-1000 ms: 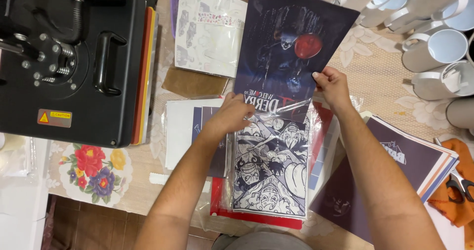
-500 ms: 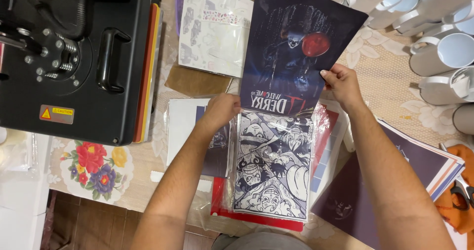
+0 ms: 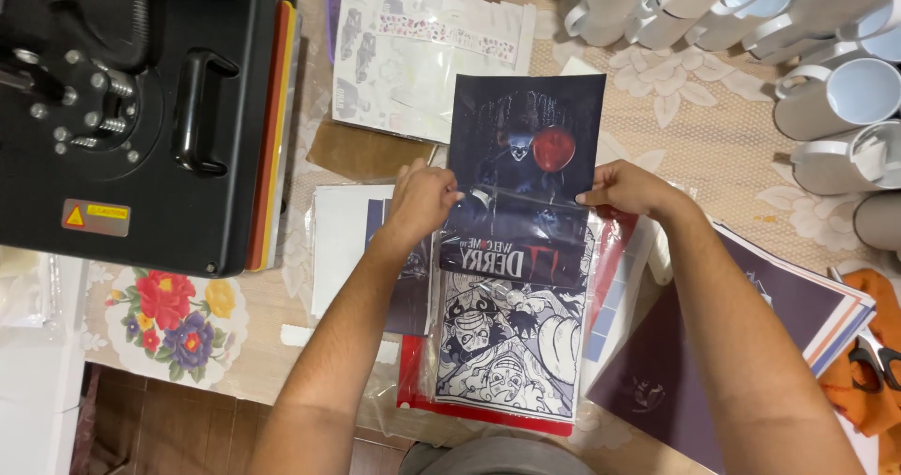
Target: The person organizes various printed sheets featuring cartoon and superhero designs on a table. They pick up, sort, and stack the sheets, which include designs like Batman and Superman, while handling them by hand.
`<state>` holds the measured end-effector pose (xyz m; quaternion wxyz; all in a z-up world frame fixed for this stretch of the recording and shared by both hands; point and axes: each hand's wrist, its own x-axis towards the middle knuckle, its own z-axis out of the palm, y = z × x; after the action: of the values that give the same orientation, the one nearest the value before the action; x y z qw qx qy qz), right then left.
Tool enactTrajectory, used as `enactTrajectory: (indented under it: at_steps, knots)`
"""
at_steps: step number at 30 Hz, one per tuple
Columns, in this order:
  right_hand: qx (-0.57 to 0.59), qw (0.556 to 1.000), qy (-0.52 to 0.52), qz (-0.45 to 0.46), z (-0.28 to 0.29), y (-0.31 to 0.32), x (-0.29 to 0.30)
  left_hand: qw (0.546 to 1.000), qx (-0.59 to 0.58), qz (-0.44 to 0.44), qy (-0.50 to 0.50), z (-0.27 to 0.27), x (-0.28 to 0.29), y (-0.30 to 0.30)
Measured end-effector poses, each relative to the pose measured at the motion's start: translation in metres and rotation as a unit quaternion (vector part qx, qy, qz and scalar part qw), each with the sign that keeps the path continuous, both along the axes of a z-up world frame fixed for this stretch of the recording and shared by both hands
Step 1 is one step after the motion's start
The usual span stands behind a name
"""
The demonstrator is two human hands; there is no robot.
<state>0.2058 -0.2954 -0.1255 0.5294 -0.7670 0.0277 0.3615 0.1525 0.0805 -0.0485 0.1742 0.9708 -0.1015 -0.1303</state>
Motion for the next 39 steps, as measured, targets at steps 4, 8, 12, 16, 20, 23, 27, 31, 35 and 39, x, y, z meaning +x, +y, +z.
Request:
enactTrajectory:
  at_steps: [4,8,12,16,20,23,27,31,35,39]
  knots:
    - [-0.051,0.995,-0.001,0.081,0.025,0.001,0.017,0.999,-0.005,-0.040,-0.002,0.006,-0.004,-0.026]
    - [-0.149,0.982,-0.045,0.109,0.024,-0.003,0.042,0.995,-0.055,-0.059,-0.061,-0.038,0.009,-0.048]
    - [-0.139,0.979,-0.012,0.150,0.037,0.010,0.036,0.995,-0.063,-0.036,-0.065,-0.049,0.010,-0.046]
    - [-0.102,0.980,0.035,0.165,0.069,0.025,0.032,0.995,-0.080,-0.037,-0.044,-0.042,0.007,-0.048]
    - [-0.009,0.997,-0.066,-0.044,0.109,0.055,0.040,0.992,-0.118,-0.051,-0.005,-0.005,0.004,-0.062]
    - [-0.034,0.983,-0.153,-0.100,0.035,0.045,0.082,0.991,-0.125,-0.054,-0.001,-0.021,0.010,-0.073]
    - [-0.086,0.966,-0.226,-0.097,0.007,0.054,0.095,0.988,-0.141,-0.054,-0.026,-0.045,0.016,-0.074]
    - [-0.094,0.970,-0.208,-0.079,0.034,0.045,0.079,0.984,-0.171,-0.039,-0.040,-0.041,0.019,-0.066]
    - [-0.086,0.979,-0.184,-0.009,0.059,0.048,0.052,0.983,-0.172,-0.046,-0.042,-0.041,0.023,-0.064]
    - [-0.091,0.985,-0.118,0.086,0.117,0.071,0.023,0.979,-0.201,-0.027,-0.025,-0.040,0.023,-0.063]
